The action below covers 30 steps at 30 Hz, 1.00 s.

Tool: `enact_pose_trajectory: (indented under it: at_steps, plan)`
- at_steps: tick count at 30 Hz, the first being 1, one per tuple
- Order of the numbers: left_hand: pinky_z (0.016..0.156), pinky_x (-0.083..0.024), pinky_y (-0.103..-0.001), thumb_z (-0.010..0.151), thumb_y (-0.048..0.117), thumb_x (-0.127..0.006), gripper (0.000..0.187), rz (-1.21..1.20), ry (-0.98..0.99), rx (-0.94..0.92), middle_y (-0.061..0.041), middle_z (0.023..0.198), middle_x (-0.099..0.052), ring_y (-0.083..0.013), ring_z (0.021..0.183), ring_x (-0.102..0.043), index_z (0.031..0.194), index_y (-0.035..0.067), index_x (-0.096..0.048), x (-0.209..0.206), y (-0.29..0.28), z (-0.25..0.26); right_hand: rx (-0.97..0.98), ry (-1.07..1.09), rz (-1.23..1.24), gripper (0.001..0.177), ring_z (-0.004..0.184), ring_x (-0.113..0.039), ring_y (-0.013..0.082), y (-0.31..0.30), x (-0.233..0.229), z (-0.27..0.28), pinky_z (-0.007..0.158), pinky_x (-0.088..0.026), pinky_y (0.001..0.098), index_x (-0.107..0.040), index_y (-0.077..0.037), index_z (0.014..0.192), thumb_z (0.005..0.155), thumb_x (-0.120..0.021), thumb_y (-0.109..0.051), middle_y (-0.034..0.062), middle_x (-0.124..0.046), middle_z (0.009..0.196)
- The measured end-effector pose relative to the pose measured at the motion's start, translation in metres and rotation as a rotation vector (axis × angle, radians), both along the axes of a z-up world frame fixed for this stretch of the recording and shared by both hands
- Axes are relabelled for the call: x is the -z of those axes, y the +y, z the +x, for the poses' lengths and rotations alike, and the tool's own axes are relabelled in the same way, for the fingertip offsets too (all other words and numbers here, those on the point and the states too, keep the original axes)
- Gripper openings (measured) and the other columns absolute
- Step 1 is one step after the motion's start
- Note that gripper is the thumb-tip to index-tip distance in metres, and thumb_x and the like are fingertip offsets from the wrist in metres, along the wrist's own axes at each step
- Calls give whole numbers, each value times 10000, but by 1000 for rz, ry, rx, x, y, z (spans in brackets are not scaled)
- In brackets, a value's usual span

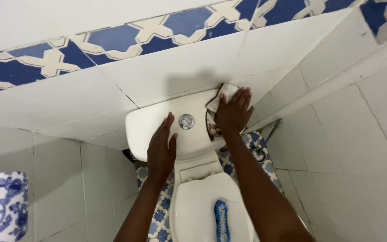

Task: The person scrubs the top of a white toilet cistern with a blue brush, then wipes it with a white cloth and a yellow cloth. The person repeatedly scrubs and wipes the cistern surface using water from a nearby bucket.

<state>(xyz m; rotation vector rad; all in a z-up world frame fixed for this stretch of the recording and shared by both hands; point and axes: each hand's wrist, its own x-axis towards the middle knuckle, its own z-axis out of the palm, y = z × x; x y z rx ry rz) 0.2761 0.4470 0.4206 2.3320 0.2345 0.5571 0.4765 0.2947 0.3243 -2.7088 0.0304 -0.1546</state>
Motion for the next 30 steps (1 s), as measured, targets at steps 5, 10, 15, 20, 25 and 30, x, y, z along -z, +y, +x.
enact_pose_trajectory:
  at_steps: [5, 10, 15, 20, 25, 30]
  plan:
    - [1212, -335, -493, 1091, 334, -502, 548, 52, 41, -106, -151, 1562, -509, -345, 1506, -405, 1583, 108, -415, 15, 40, -5, 42, 78, -217, 1003, 1563, -104, 427, 75, -22, -44, 1242, -97, 618, -154, -43, 1623, 955, -138, -791, 249, -121, 1685]
    - [1245, -197, -532, 1115, 337, -449, 569, -110, 22, -43, -203, 1633, -421, -379, 1559, -274, 1590, 30, -383, 29, 74, -26, -119, 7, -344, 1078, 1546, -109, 472, 154, -34, -95, 1223, -101, 618, -177, 41, 1614, 978, -167, -829, 298, -132, 1670]
    - [1283, -218, -486, 1108, 341, -461, 571, -187, -17, -55, -164, 1662, -407, -354, 1587, -300, 1592, 48, -384, 46, 94, -55, -392, -225, -287, 922, 1565, -112, 495, 228, -16, -160, 1261, -116, 668, -216, -3, 1643, 1037, -316, -691, 303, -100, 1685]
    - [1234, -280, -477, 1085, 368, -484, 615, -299, -4, -150, -181, 1659, -366, -345, 1546, -321, 1592, 47, -348, 40, 109, -74, -781, -380, -350, 668, 1560, -84, 493, 212, 6, -202, 1239, -89, 691, -259, -167, 1651, 1089, -474, -457, 220, -73, 1708]
    - [1126, -479, -435, 1044, 447, -495, 653, -450, -34, -119, -152, 1589, -468, -308, 1487, -445, 1562, 73, -362, 27, 102, -83, -1116, -911, -626, 776, 1588, -22, 482, 105, 31, -160, 1271, -31, 656, -229, -440, 1667, 1053, -627, -183, 193, -27, 1731]
    - [1197, -405, -479, 1088, 411, -507, 611, -293, -58, -59, -168, 1557, -528, -325, 1468, -492, 1576, 63, -386, 37, 92, -87, -1453, -857, -492, 809, 1562, -101, 466, -26, 38, -78, 1231, -148, 650, -206, -432, 1693, 1041, -686, -437, 142, -17, 1750]
